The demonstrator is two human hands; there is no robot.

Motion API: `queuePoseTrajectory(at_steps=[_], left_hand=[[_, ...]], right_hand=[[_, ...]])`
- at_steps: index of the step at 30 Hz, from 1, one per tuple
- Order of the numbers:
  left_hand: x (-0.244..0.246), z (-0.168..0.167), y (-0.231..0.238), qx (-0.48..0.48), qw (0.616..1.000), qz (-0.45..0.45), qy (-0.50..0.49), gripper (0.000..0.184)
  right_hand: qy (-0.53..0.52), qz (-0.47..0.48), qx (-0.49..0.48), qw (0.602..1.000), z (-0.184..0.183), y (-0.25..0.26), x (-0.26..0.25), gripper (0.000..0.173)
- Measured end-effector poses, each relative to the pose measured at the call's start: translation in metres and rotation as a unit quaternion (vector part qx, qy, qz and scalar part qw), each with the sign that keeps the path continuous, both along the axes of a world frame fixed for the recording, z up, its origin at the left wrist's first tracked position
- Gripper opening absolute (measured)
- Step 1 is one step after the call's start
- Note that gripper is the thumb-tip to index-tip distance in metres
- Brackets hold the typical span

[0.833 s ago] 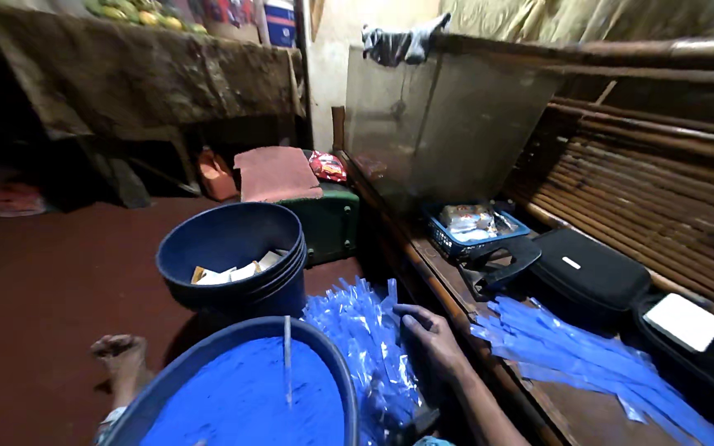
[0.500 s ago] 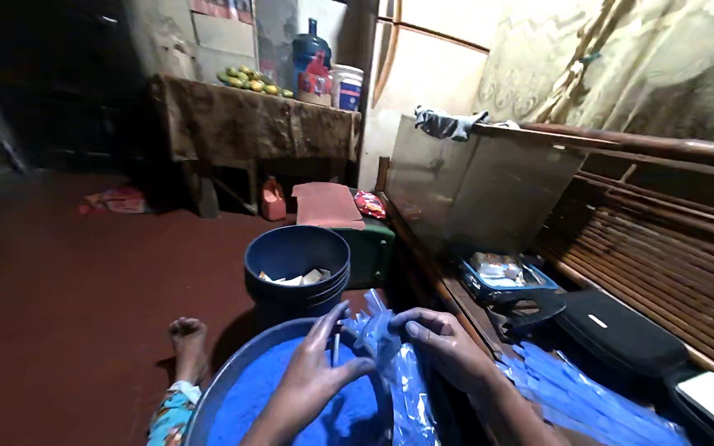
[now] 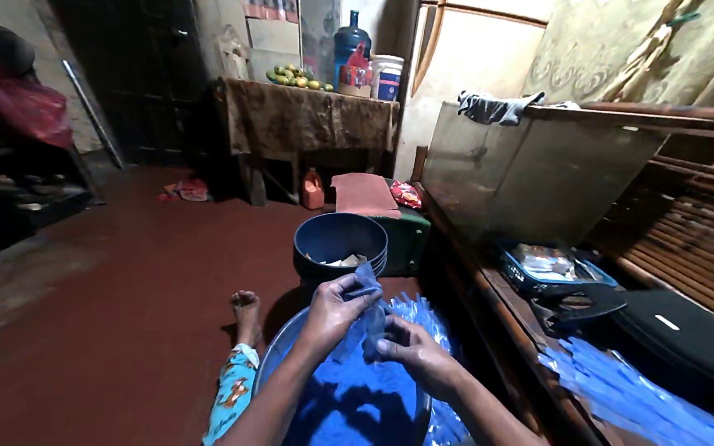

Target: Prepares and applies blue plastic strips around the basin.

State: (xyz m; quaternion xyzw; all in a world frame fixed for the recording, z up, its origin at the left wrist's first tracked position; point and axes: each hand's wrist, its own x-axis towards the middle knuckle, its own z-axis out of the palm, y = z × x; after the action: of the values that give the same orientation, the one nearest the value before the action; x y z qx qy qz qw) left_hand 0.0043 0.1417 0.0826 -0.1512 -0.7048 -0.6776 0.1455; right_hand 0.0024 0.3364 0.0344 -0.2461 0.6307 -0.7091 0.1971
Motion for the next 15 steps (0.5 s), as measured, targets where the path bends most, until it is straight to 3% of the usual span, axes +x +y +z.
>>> queuePoseTrajectory(at_steps=[3,10,15], left_hand=[[-0.001,0.009,-0.004,0.000,1.000,0.015,0.012,0.009],[-0.009,0.017,-0.010,-0.021,0.999,0.014,0.029,0.009],[-0.008,0.028,-0.009,-0.034,0.998,0.019,0.047,0.011]], right_hand=[[-0.008,0.004,-0.011,1.000,-0.005,-0.001,-0.002,0.020],[-0.007,-0.036,-0.048,0.998,0.007,0.000,0.000,0.023],[-0.026,-0.102,-0.070,0.992,0.011,-0.005,0.002,0.014]])
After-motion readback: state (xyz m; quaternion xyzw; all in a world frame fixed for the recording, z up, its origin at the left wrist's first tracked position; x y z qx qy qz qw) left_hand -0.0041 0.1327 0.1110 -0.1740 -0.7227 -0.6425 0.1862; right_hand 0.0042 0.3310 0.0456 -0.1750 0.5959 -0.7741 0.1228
